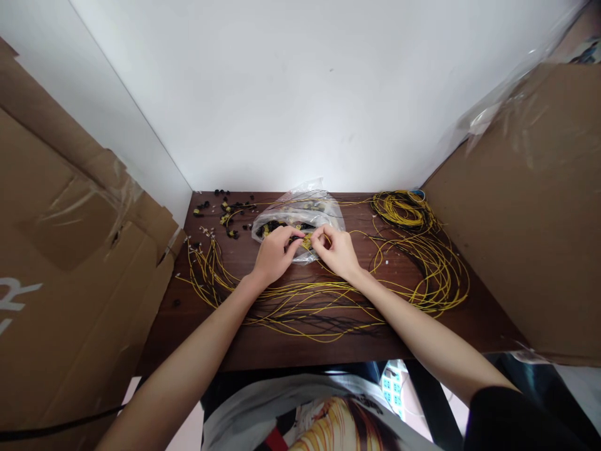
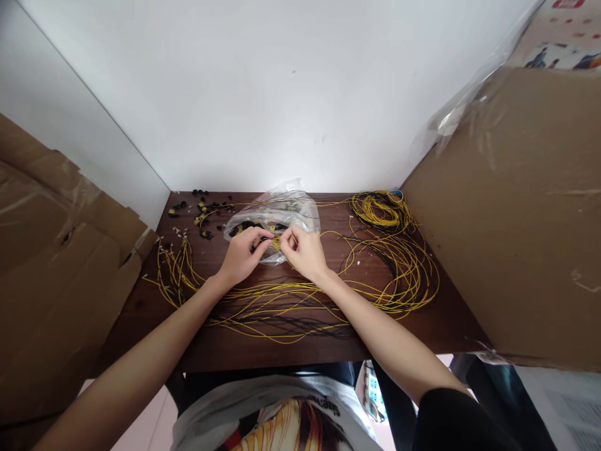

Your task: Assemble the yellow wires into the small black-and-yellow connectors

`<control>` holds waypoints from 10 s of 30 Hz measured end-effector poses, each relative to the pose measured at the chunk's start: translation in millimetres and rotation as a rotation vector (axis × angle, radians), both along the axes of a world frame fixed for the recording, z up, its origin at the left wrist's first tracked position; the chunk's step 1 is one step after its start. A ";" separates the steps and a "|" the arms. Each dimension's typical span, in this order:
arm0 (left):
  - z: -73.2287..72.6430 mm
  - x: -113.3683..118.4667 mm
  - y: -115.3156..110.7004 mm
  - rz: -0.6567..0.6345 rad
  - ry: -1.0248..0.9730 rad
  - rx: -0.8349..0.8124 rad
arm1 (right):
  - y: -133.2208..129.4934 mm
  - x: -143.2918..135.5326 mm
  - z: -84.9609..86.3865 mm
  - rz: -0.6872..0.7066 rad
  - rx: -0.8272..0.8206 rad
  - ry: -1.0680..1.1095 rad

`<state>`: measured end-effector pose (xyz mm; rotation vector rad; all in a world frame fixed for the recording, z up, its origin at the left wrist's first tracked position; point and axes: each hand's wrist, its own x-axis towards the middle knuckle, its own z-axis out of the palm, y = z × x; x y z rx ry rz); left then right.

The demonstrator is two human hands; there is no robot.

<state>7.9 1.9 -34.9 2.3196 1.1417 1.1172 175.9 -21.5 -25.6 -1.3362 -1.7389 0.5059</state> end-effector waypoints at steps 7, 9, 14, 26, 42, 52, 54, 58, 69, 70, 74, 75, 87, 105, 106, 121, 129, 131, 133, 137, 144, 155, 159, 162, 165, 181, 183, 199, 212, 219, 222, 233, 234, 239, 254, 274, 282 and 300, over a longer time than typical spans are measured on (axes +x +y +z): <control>2.5 0.4 -2.2 -0.031 0.038 0.016 | -0.5 1.8 -3.5 0.063 -0.021 -0.129; 4.9 0.5 -3.7 -0.038 0.072 0.048 | -0.2 2.0 -4.0 0.056 -0.021 -0.129; 8.2 0.0 -6.1 -0.029 0.167 0.092 | 0.1 2.4 -3.8 0.056 -0.044 -0.127; 14.6 -5.8 3.2 0.125 -0.420 -0.116 | 0.3 2.5 -4.9 0.109 -0.013 -0.243; 30.6 -49.0 15.5 0.068 0.159 -0.127 | 1.2 2.6 -3.8 0.085 -0.057 -0.218; 25.6 -66.3 20.1 -0.091 0.343 -0.136 | 1.5 2.6 -3.8 0.078 -0.060 -0.232; 24.2 -66.7 21.2 -0.096 0.344 -0.134 | 1.7 2.7 -4.3 0.076 -0.058 -0.238; 21.6 -66.7 22.6 -0.098 0.353 -0.124 | 1.9 2.6 -4.2 0.075 -0.060 -0.248; 23.0 -65.8 22.4 -0.049 0.344 -0.117 | 0.7 2.2 -2.2 0.073 -0.064 -0.233; 23.3 -66.0 22.2 -0.055 0.340 -0.120 | 0.6 2.1 -2.1 0.071 -0.064 -0.228; 23.0 -66.0 21.3 -0.117 0.324 -0.124 | 0.5 1.9 -2.0 0.065 -0.066 -0.211; 22.5 -65.8 21.2 -0.128 0.320 -0.124 | 0.6 1.9 -2.0 0.064 -0.066 -0.210; 20.2 -62.9 21.8 -0.088 0.342 -0.143 | 0.6 1.4 -1.2 0.061 -0.073 -0.240; 25.7 -57.3 17.5 -0.110 0.243 -0.104 | 0.5 2.0 -1.6 0.062 -0.071 -0.251; 27.1 -55.6 16.3 -0.113 0.223 -0.111 | 0.5 2.0 -1.3 0.061 -0.070 -0.249; 25.9 -30.0 4.8 -0.099 0.090 -0.230 | -1.4 0.7 -1.7 0.050 -0.059 -0.206; 25.5 -29.3 7.1 -0.062 0.028 -0.193 | -0.4 0.6 -2.8 0.045 -0.065 -0.123; 25.1 -28.8 6.9 -0.055 -0.008 -0.219 | 0.1 0.7 -3.0 0.042 -0.070 -0.101; 24.3 -28.2 6.7 -0.048 -0.035 -0.245 | 0.7 0.7 -3.2 0.038 -0.075 -0.081; 23.5 -27.7 6.4 -0.031 -0.082 -0.284 | 1.5 0.8 -3.5 0.027 -0.086 -0.041; 22.5 -28.4 7.3 -0.046 -0.086 -0.311 | 1.3 1.9 -2.8 0.038 -0.093 0.022; 20.3 -29.0 8.7 -0.051 -0.178 -0.331 | 2.0 2.3 -1.2 0.056 -0.087 0.104; 19.3 -30.3 11.0 -0.006 -0.276 -0.386 | 1.5 1.8 0.0 0.047 -0.089 0.130; 18.1 -31.3 12.4 0.028 -0.332 -0.414 | 1.6 1.6 -0.1 0.041 -0.098 0.137; 17.6 -32.4 13.0 0.064 -0.315 -0.415 | 2.0 1.7 -0.6 0.041 -0.099 0.143; 16.2 -33.8 14.3 0.067 -0.269 -0.372 | 2.0 2.0 -0.9 0.031 -0.080 0.130; 16.2 -34.0 14.2 0.058 -0.269 -0.364 | 2.0 2.1 -0.8 0.036 -0.080 0.134; 24.2 -31.2 7.6 -0.123 -0.030 -0.166 | 2.0 2.1 -0.6 0.030 -0.087 0.150; 25.0 -29.0 5.6 -0.114 -0.067 -0.180 | 3.2 2.1 -3.5 0.037 -0.049 0.105; 28.2 -22.0 -1.0 -0.109 -0.041 -0.275 | 3.1 2.3 -4.8 0.049 -0.035 0.005; 24.9 -18.9 -1.7 -0.103 -0.013 -0.251 | 3.0 2.2 -5.3 0.070 -0.041 -0.027; 19.0 -13.5 -1.8 -0.076 0.011 -0.216 | 2.2 1.8 -4.3 0.052 -0.051 -0.010; 19.4 -13.2 -2.1 -0.079 0.009 -0.223 | 2.2 1.6 -4.1 0.046 -0.048 -0.001; 21.4 -12.4 -3.5 -0.087 0.003 -0.235 | 1.9 0.5 -2.6 0.020 -0.038 0.029; 17.2 -13.3 -3.1 -0.109 0.057 -0.171 | -1.8 0.3 -1.0 0.058 -0.044 -0.127; 19.4 -11.8 -4.4 -0.127 0.115 -0.136 | 0.6 1.0 -1.9 0.020 -0.039 0.015; 18.3 -11.8 -3.8 -0.131 0.120 -0.130 | 1.8 3.2 -4.6 0.099 -0.063 -0.075; 18.5 -11.5 -4.0 -0.158 0.131 -0.132 | 1.3 2.4 -5.3 0.092 -0.048 -0.049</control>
